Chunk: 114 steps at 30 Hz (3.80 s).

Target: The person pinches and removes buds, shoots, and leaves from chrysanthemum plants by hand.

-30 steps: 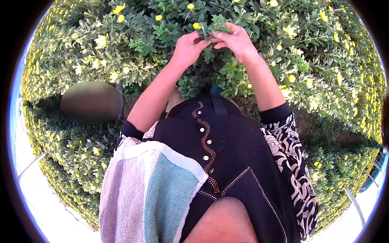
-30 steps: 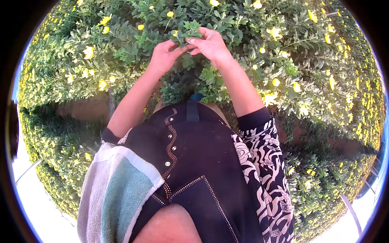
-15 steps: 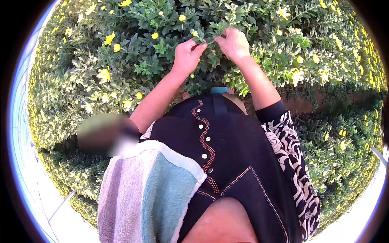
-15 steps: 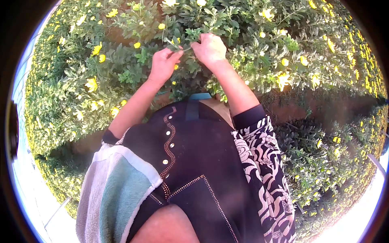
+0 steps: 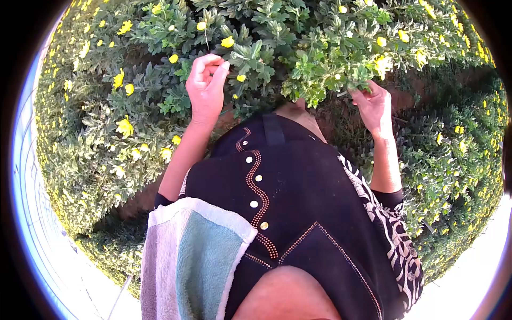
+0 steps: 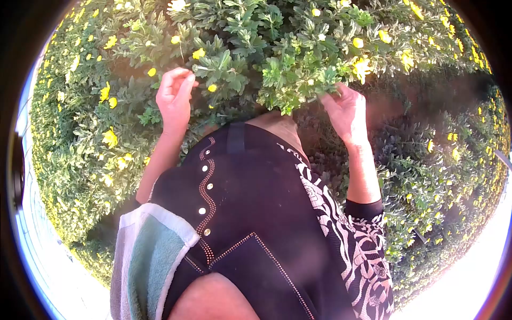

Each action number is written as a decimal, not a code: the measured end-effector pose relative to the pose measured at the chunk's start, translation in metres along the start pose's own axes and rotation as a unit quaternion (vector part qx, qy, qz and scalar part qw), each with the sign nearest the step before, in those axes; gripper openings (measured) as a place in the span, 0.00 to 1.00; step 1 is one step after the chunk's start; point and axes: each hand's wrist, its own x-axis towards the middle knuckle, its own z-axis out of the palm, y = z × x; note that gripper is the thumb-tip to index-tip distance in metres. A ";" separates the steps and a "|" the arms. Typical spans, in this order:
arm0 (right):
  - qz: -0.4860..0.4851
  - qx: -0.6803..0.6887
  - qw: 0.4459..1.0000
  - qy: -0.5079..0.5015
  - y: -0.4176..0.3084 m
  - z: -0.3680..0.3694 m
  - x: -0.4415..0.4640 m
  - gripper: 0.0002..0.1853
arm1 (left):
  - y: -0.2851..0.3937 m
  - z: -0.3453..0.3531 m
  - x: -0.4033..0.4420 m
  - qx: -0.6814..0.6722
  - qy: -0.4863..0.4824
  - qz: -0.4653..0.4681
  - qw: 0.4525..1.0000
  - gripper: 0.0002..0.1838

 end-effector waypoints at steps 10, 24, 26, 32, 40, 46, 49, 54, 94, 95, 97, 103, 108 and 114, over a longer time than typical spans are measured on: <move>-0.087 0.081 0.992 -0.034 0.075 0.062 -0.002 0.13 | 0.010 0.074 -0.027 0.092 -0.320 -0.074 0.940 0.19; -0.062 0.261 0.947 -0.176 0.079 0.119 0.111 0.14 | -0.047 0.140 0.007 0.092 -0.140 -0.118 0.979 0.08; -0.071 0.280 0.938 -0.191 0.085 0.122 0.119 0.14 | -0.045 0.140 0.006 0.127 -0.140 -0.128 0.974 0.06; 0.048 0.129 0.988 -0.065 0.118 0.141 0.147 0.13 | -0.041 0.144 0.003 0.090 -0.111 -0.087 0.986 0.06; -0.109 0.370 0.894 -0.230 0.088 0.088 0.114 0.22 | -0.045 0.139 0.001 -0.047 -0.074 -0.217 0.972 0.08; -0.217 0.155 0.962 -0.063 0.068 0.097 0.093 0.11 | -0.059 0.141 0.008 0.025 -0.129 -0.267 0.955 0.09; -0.168 0.200 0.965 -0.005 0.064 0.102 0.094 0.11 | -0.062 0.137 0.012 0.196 -0.223 -0.220 0.929 0.08; -0.140 0.246 0.952 0.116 0.062 0.107 0.092 0.11 | -0.077 0.131 0.016 0.540 -0.376 0.087 0.748 0.14; 0.107 0.569 0.808 0.110 0.152 0.067 0.110 0.05 | 0.012 0.225 0.022 0.414 -0.311 0.160 0.841 0.07; 0.139 0.543 0.817 0.136 0.162 0.070 0.114 0.04 | 0.012 0.224 0.022 0.413 -0.311 0.163 0.840 0.07; 0.173 0.510 0.831 0.141 0.183 0.077 0.116 0.04 | 0.014 0.222 0.021 0.414 -0.323 0.157 0.837 0.10; 0.240 -0.095 0.964 0.068 0.268 0.084 0.094 0.16 | 0.017 0.215 0.020 0.378 -0.340 0.119 0.853 0.10; 0.179 -0.148 0.972 0.032 0.289 0.080 0.054 0.18 | 0.016 0.186 0.023 0.268 -0.390 0.098 0.876 0.07; 0.025 0.330 0.927 0.174 0.212 0.053 0.067 0.13 | 0.012 0.172 0.015 0.265 -0.440 0.057 0.856 0.09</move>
